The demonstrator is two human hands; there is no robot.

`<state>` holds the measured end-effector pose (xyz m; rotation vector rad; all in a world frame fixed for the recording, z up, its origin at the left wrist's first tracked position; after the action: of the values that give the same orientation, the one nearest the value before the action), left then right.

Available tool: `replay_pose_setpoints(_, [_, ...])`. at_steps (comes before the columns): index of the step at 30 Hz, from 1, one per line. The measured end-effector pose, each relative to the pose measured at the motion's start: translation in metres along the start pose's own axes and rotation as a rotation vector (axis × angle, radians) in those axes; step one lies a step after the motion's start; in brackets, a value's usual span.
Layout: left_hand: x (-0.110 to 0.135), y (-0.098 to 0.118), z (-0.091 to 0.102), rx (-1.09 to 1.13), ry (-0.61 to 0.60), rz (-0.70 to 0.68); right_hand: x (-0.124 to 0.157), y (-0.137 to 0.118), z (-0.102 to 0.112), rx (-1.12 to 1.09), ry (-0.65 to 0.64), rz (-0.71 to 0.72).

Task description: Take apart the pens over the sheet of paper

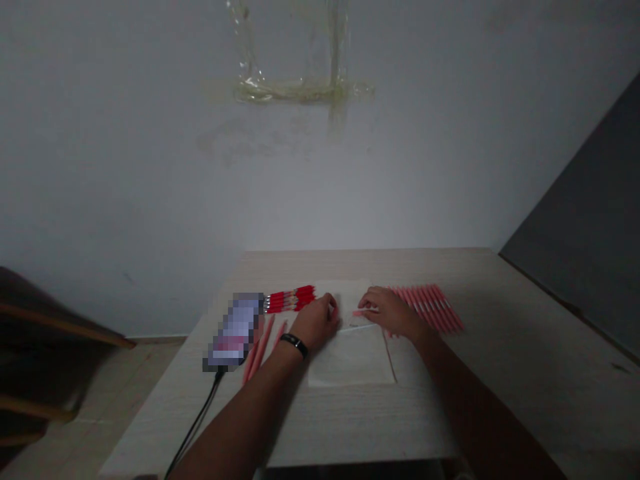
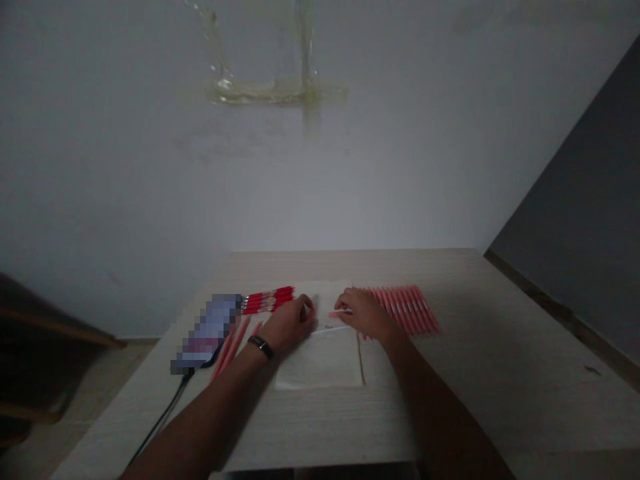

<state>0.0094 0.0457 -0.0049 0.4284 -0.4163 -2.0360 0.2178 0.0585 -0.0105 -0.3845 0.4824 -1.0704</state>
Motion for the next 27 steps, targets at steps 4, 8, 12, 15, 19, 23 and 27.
replay_pose_setpoints(4, [-0.001,-0.001,0.001,0.041,0.052,-0.010,0.000,-0.002,0.005,-0.017,0.010,0.001])
replay_pose_setpoints(8, [-0.004,0.005,0.006,0.124,0.074,-0.107,0.000,-0.009,0.010,-0.156,0.030,-0.058])
replay_pose_setpoints(12, [-0.004,0.015,0.008,0.199,0.095,-0.207,-0.002,-0.016,-0.003,-0.468,-0.034,-0.156])
replay_pose_setpoints(15, [-0.004,0.019,0.007,0.284,0.096,-0.231,-0.004,-0.021,-0.015,-0.600,-0.046,-0.147])
replay_pose_setpoints(19, [-0.006,0.018,0.004,0.477,0.053,-0.232,-0.006,-0.021,-0.014,-0.729,0.003,-0.206])
replay_pose_setpoints(23, [-0.009,0.012,0.006,0.692,0.129,-0.221,-0.006,-0.014,0.001,-0.842,0.086,-0.292])
replay_pose_setpoints(27, [-0.011,0.006,0.012,0.846,0.292,-0.184,-0.007,-0.011,0.002,-0.945,0.115,-0.322])
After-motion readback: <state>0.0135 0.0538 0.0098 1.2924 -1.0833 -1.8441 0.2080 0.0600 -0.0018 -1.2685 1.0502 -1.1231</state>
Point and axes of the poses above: each hand's wrist, its own x-axis away from the middle knuckle, its own z-axis out of the back of the hand, y = z × x, the point moved 4 cm from there along -x, towards the middle knuckle, and after that the axes turned 11 degrees about -z, right-handed, at the moved point
